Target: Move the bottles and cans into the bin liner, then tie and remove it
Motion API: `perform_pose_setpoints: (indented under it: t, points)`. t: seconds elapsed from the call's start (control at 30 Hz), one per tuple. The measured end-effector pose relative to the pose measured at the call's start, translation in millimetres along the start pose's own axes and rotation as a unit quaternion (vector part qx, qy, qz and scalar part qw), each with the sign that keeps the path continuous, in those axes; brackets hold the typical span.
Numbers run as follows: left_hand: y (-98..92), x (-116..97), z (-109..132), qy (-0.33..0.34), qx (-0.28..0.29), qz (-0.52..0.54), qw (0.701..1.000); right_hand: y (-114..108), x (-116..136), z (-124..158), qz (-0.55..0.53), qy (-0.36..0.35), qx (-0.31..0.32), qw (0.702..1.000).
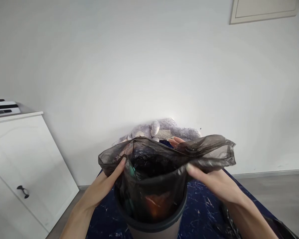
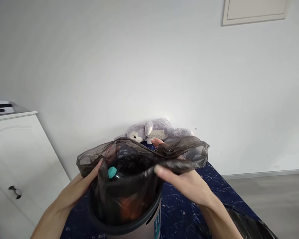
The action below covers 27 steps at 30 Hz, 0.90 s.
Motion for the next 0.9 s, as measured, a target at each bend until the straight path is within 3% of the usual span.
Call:
perform_pose_setpoints:
  t: [0.13, 0.27, 0.37, 0.53, 0.63, 0.73, 0.83, 0.9]
  points:
    - [-4.6, -2.1, 2.7, -0.024, -0.102, 0.059, 0.993, 6.6, -11.5, -1.0, -0.179, 0.102, -0.082, 0.975]
    - [-2.9, -9.1, 8.2, -0.008, -0.141, 0.104, 0.985, 1.5, -14.8, -4.6, -0.289, 0.075, -0.129, 0.946]
    - [-3.5, -22.9, 12.5, 0.047, -0.170, 0.139, 0.975, -6.9, -18.5, -8.7, -0.335, 0.034, -0.132, 0.932]
    - [13.1, -44.1, 16.3, 0.130, -0.091, 0.232, 0.960, -12.5, -15.2, -7.4, -0.380, -0.016, -0.127, 0.916]
    - [11.7, -47.6, 21.0, 0.164, -0.077, 0.291, 0.940, -5.1, -3.6, -5.2, -0.328, -0.031, -0.106, 0.938]
    - [19.2, -55.8, 21.6, 0.207, 0.010, 0.325, 0.923, 5.6, 6.7, -4.2, -0.264, -0.042, -0.083, 0.960]
    - [34.6, -64.3, 25.4, 0.238, 0.106, 0.276, 0.925, 13.9, 13.0, -0.7, -0.204, -0.051, -0.064, 0.976]
    - [42.8, -66.6, 31.2, 0.252, 0.126, 0.176, 0.943, 17.6, 16.2, 4.7, -0.104, -0.041, -0.058, 0.992]
Point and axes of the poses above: each hand's wrist, its own z-axis away from the middle knuckle, its own y-axis out of the palm, x = y × z, the point moved 9 cm from there along -z, towards the middle knuckle, and after that the axes turned 6 degrees about x, right-handed, at the moved point
